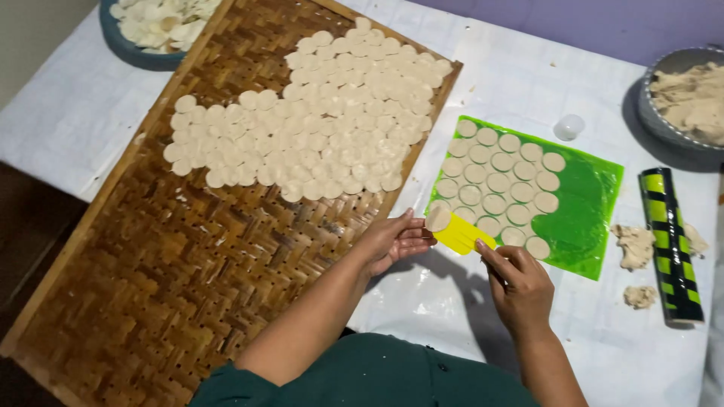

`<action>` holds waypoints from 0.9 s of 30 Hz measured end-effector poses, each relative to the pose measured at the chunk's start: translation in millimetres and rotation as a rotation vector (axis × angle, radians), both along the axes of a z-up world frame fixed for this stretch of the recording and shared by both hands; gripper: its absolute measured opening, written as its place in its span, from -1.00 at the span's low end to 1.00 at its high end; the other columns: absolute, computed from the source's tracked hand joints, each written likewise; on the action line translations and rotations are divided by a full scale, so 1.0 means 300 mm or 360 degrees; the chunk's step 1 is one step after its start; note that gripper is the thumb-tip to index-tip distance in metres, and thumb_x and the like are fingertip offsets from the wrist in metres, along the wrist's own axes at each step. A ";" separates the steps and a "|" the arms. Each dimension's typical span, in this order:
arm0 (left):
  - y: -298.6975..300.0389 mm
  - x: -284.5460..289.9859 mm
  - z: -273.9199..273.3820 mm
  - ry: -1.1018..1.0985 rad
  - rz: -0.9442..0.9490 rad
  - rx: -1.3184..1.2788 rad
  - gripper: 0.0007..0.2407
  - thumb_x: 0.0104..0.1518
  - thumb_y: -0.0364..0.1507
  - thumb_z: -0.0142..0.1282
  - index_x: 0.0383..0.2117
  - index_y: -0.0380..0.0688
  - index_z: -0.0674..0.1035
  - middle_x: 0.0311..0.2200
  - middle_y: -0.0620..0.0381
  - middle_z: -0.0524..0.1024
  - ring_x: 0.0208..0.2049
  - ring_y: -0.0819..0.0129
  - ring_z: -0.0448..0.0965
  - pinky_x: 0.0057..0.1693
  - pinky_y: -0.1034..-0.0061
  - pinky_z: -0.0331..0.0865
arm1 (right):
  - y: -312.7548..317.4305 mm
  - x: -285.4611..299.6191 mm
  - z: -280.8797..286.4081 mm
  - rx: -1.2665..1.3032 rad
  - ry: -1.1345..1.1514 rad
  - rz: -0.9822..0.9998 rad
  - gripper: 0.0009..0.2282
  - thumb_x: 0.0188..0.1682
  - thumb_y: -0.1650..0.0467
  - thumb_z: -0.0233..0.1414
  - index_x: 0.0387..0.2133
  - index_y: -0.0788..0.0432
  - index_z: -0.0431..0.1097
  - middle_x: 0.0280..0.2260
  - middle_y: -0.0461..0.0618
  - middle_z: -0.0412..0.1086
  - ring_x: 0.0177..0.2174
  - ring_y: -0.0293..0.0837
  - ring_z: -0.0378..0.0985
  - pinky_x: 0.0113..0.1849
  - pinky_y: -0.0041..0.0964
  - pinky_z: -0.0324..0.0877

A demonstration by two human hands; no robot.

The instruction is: Transferring small circular dough pieces from a cutting sheet to a woven bamboo drying tray using a spatula.

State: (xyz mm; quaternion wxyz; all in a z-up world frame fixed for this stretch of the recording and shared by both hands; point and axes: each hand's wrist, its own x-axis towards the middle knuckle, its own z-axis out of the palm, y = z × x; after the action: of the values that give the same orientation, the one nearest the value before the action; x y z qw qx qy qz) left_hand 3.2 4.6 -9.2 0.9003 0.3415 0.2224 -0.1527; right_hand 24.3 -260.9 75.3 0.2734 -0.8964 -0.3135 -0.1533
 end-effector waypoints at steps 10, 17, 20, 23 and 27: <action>0.085 -0.042 -0.151 -0.0106 0.0403 0.0508 -0.85 0.17 -0.47 0.24 -0.19 -0.21 0.61 -0.26 0.13 0.61 -0.27 0.46 0.63 -0.11 0.58 0.56 | 0.175 -0.035 0.043 -0.0285 -0.0091 0.0127 -0.67 -0.11 0.39 0.23 -0.07 -0.26 0.56 -0.34 -0.18 0.46 -0.37 -0.12 0.52 -0.34 -0.19 0.39; 0.163 -0.082 -0.183 -0.0354 0.0877 0.1018 -0.77 0.20 -0.60 0.14 -0.02 -0.22 0.51 -0.24 0.12 0.60 -0.26 0.52 0.61 -0.19 0.64 0.53 | 0.292 -0.073 0.034 -0.0461 0.0054 0.0078 -0.67 -0.12 0.39 0.23 -0.09 -0.30 0.58 -0.33 -0.19 0.49 -0.39 -0.14 0.55 -0.36 -0.20 0.42; 0.282 -0.160 0.091 -0.0077 0.0823 0.1456 -0.72 0.21 -0.58 0.10 0.05 -0.16 0.49 -0.23 0.13 0.61 -0.29 0.52 0.61 -0.21 0.69 0.54 | 0.305 -0.077 0.030 -0.0475 0.0086 0.0079 -0.68 -0.11 0.38 0.23 -0.09 -0.30 0.58 -0.32 -0.21 0.49 -0.41 -0.13 0.55 -0.36 -0.20 0.43; 0.495 -0.222 0.115 0.0081 0.0982 0.1918 -0.70 0.24 -0.59 0.05 0.10 -0.12 0.49 -0.21 0.09 0.63 -0.31 0.45 0.62 -0.20 0.65 0.56 | 0.281 -0.074 0.011 -0.0492 0.0107 0.0027 -0.70 -0.07 0.36 0.23 -0.07 -0.32 0.57 -0.31 -0.22 0.49 -0.42 -0.13 0.55 -0.35 -0.21 0.43; 0.838 -0.311 0.186 0.0165 0.1394 0.2435 -0.68 0.29 -0.65 -0.06 0.15 -0.11 0.47 -0.23 -0.03 0.61 -0.26 0.27 0.62 -0.14 0.43 0.58 | 0.214 -0.059 -0.067 -0.0477 0.0210 -0.0079 -0.66 -0.07 0.35 0.22 -0.02 -0.36 0.55 -0.29 -0.25 0.49 -0.39 -0.19 0.58 -0.33 -0.28 0.45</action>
State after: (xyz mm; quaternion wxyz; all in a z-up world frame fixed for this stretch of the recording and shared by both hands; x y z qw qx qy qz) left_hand -90.0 255.8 46.6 0.3915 0.7273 0.4151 0.3814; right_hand 6.5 -196.5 55.2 0.1528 -0.9427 -0.2919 -0.0524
